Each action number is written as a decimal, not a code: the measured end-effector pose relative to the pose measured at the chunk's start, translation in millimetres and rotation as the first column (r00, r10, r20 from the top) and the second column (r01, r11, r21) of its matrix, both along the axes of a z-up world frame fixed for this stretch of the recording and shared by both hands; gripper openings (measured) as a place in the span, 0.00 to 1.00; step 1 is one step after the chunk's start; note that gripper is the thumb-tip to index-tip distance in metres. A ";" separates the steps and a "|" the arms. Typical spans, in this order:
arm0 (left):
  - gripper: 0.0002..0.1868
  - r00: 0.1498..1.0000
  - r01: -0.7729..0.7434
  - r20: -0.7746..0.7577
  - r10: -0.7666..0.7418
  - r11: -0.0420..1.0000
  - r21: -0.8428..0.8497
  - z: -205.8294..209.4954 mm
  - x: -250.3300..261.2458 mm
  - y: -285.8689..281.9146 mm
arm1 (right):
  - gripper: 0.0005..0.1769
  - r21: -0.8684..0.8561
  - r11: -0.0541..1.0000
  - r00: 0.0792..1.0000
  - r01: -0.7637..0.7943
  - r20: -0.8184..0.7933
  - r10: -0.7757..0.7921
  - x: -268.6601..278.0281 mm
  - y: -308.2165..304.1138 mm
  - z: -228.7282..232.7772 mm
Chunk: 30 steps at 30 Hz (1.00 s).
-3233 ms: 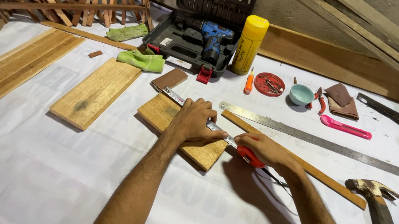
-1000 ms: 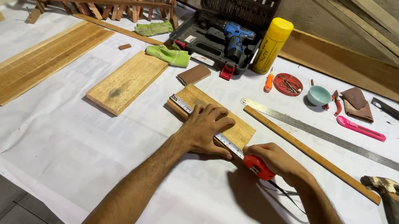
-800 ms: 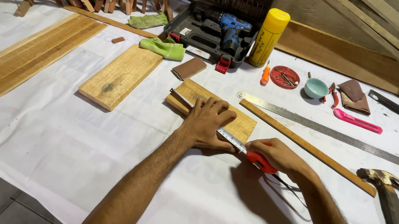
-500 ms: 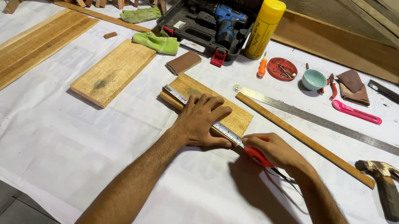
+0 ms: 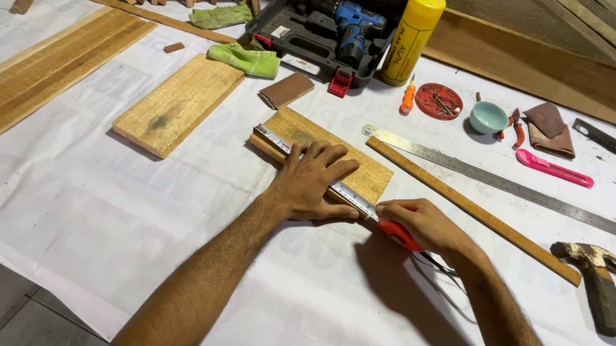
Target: Measure and mark a wooden plank using a tape measure and pencil on a workbench.
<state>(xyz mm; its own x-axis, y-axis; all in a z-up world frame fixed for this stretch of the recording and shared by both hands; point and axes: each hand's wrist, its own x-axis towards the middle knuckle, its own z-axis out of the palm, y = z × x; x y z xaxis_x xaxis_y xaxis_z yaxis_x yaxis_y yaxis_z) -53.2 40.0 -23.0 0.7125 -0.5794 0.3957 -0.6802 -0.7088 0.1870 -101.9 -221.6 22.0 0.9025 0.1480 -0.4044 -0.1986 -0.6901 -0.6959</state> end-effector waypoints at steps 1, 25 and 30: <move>0.55 1.000 0.001 0.000 -0.001 1.000 0.001 -1.3 -0.3 0.2 | 0.27 0.001 1.000 1.000 0.001 0.000 -0.001 -0.1 0.2 -0.5; 0.23 0.926 0.283 0.279 -0.254 0.957 -0.069 56.8 61.7 -45.4 | 0.26 0.144 0.988 0.995 0.048 0.083 -0.060 32.4 -44.6 45.0; 0.20 0.916 0.363 0.216 -0.338 0.928 -0.083 78.0 73.6 -109.4 | 0.29 -0.098 0.995 0.964 0.032 0.265 -0.005 33.1 -72.8 68.9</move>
